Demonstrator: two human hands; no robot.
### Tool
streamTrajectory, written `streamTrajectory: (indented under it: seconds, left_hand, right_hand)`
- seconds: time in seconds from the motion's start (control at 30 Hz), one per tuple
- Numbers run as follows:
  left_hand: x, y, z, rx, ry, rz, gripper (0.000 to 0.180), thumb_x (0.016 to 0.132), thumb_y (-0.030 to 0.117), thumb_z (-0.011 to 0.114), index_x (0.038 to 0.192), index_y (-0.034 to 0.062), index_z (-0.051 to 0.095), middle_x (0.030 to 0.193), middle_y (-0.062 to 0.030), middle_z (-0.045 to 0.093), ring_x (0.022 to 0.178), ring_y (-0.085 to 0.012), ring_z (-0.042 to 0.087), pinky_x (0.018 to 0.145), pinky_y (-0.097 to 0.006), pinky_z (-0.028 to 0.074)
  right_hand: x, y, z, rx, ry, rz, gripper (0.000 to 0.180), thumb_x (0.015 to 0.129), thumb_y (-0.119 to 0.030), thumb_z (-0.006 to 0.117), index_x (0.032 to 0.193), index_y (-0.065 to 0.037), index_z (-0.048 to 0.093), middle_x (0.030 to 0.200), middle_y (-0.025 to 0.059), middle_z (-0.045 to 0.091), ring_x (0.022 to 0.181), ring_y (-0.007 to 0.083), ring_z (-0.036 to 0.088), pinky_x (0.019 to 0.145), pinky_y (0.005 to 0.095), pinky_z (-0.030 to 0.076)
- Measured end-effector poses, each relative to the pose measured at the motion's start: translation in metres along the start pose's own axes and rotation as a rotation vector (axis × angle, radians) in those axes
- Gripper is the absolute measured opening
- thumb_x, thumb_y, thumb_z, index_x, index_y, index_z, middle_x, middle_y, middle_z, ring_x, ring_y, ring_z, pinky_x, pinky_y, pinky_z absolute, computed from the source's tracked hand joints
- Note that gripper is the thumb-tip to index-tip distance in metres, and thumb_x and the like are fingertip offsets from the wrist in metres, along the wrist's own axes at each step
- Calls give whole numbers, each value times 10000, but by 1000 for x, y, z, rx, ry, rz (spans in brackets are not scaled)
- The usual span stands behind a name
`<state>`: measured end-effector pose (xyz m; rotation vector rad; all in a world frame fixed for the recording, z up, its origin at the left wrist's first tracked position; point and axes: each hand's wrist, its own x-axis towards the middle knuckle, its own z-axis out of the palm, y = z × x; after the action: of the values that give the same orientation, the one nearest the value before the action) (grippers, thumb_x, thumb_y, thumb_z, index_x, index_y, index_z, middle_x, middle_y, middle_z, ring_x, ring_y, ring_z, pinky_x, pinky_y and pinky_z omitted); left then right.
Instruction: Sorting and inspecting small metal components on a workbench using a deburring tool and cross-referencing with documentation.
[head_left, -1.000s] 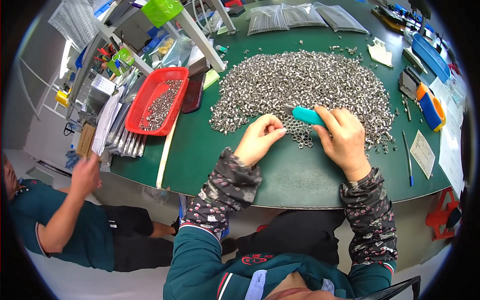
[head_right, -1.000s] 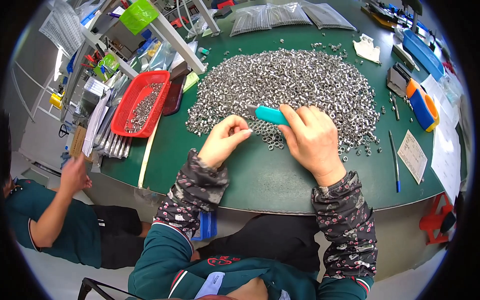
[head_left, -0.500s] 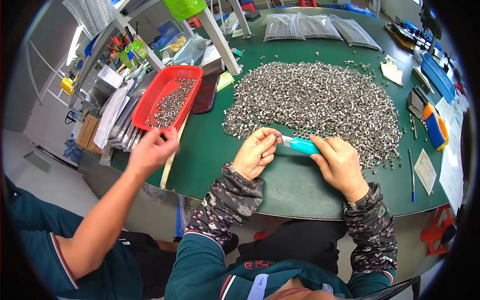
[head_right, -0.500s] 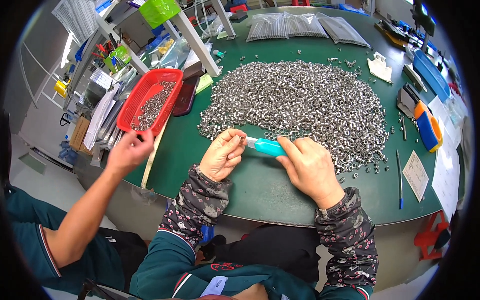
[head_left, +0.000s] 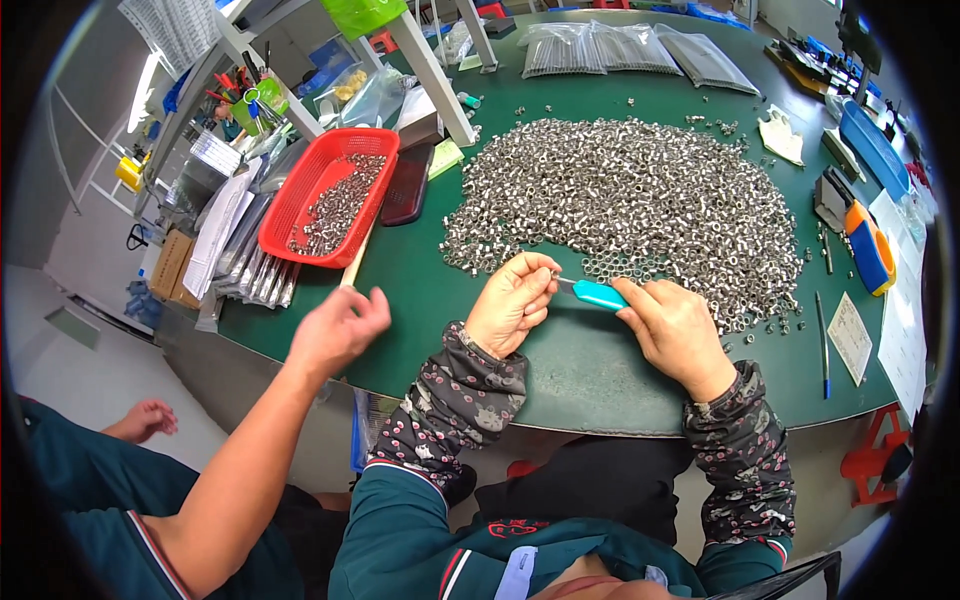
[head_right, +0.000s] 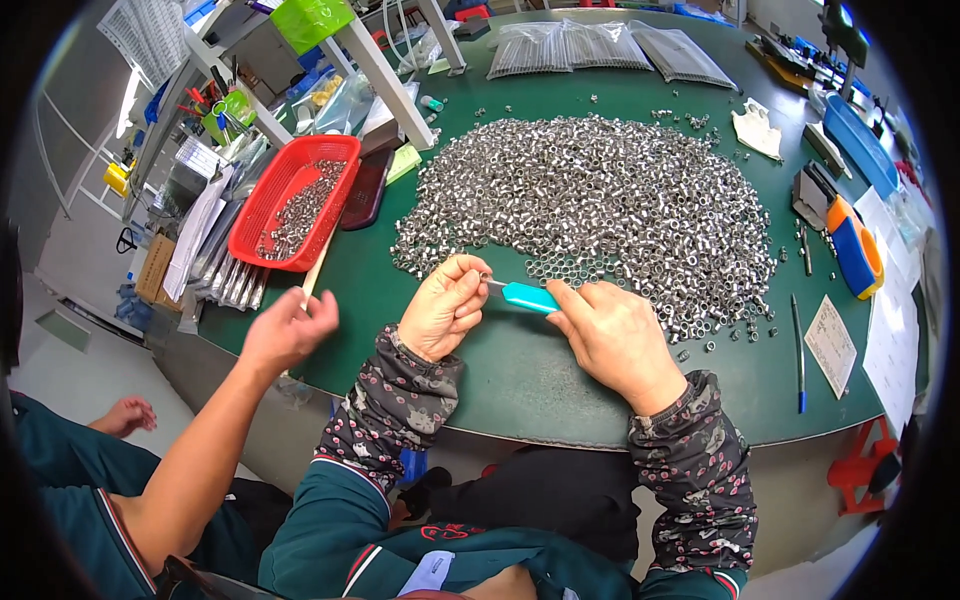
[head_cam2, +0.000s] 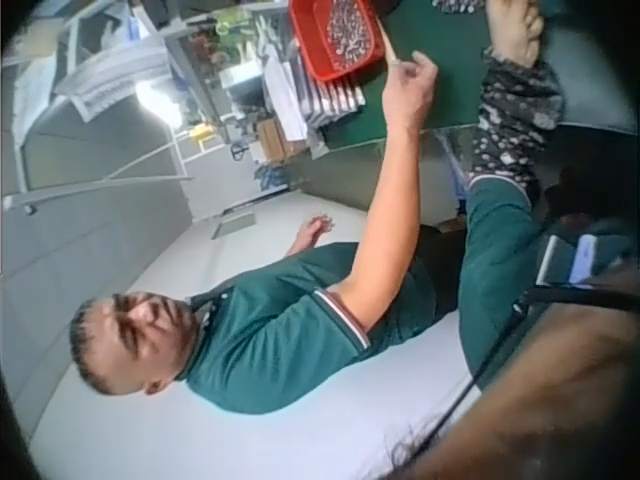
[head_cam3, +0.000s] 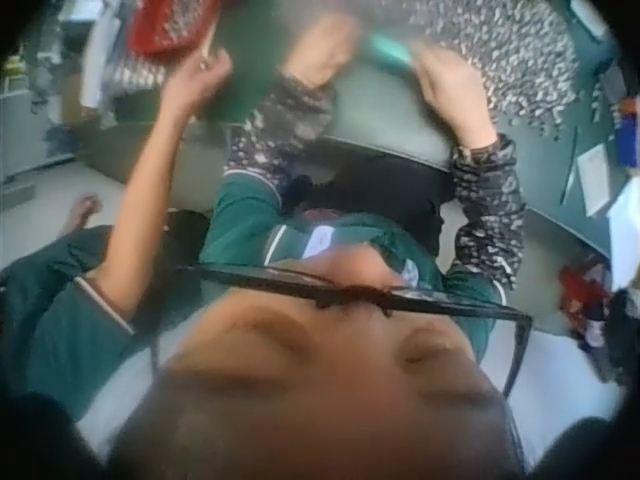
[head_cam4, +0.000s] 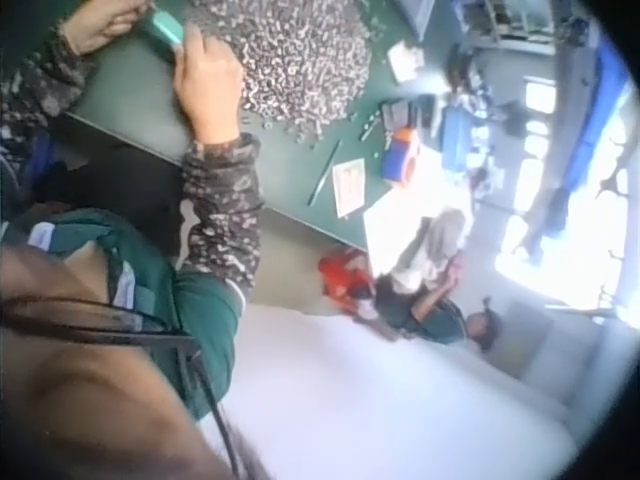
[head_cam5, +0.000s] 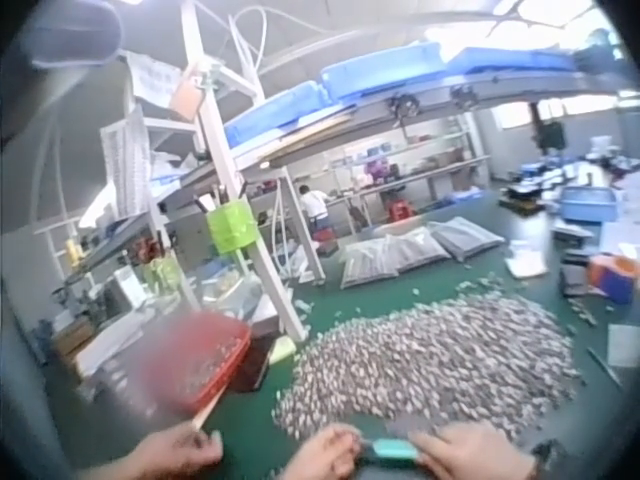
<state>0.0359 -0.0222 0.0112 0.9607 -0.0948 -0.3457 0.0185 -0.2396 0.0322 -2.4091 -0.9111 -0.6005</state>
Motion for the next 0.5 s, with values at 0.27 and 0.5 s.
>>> streamTrajectory:
  seconds: [0.27,0.5]
  left_hand:
    - [-1,-1,-1,29,20,29,111,865,121,486,925,28,503,703,-10,502,451,-11,325,374,-137,249]
    - [-3,-2,1,58,59,36,109,871,126,479,916,29,499,676,9,472,456,-9,325,390,-140,253]
  right_hand:
    - [1,-3,2,-44,32,-24,282,719,-176,615,975,-76,553,631,52,473,586,203,508,512,327,424]
    - [1,-4,4,-84,52,-40,303,703,-175,624,982,-80,553,631,43,447,591,191,489,521,317,418]
